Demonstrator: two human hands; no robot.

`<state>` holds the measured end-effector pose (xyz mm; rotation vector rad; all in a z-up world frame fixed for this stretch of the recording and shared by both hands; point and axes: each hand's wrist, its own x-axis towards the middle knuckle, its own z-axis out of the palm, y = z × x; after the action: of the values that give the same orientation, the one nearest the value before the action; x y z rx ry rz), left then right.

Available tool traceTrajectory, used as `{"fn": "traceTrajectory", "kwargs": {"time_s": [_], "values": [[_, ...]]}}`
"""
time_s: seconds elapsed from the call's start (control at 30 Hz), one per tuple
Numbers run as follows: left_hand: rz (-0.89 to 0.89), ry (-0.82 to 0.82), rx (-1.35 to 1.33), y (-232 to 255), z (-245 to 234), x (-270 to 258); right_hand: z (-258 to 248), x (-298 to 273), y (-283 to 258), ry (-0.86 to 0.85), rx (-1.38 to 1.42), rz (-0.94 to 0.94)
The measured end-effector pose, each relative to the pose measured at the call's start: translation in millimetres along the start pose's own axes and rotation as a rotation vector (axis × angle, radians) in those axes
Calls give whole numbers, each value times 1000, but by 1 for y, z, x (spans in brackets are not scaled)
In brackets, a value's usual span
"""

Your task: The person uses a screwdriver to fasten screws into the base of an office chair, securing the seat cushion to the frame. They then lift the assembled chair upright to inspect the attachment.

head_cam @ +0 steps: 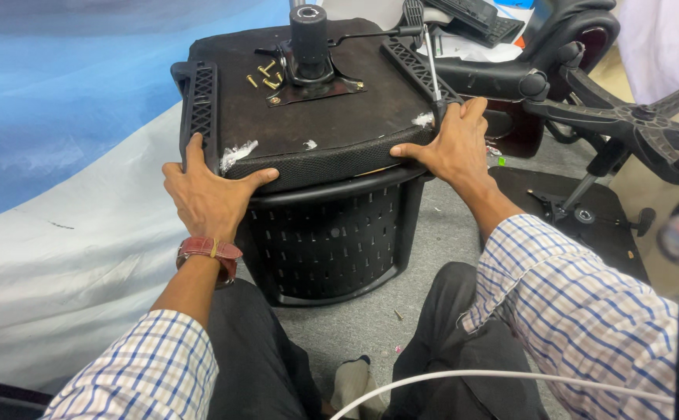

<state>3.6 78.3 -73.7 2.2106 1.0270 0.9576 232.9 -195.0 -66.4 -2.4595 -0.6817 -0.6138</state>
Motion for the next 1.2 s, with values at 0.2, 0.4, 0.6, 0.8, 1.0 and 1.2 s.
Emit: {"fn": "traceTrajectory", "kwargs": {"time_s": [0.2,0.4,0.6,0.8,1.0,1.2], "values": [[-36,46,-25,1,0,-7,-10,-9,-10,31,27,78],[-74,37,-25,4,-4,-8,-15,-7,-12,34,33,116],[-93,71,-26,4,-10,-18,-16,-21,-14,138,35,142],[-89,77,-17,6,-15,-22,-21,-21,-19,118,81,234],[-86,105,-13,3,-13,-25,-21,-27,-15,129,68,234],[-50,129,-35,-9,-6,-26,-23,-32,-13,130,74,221]]}}
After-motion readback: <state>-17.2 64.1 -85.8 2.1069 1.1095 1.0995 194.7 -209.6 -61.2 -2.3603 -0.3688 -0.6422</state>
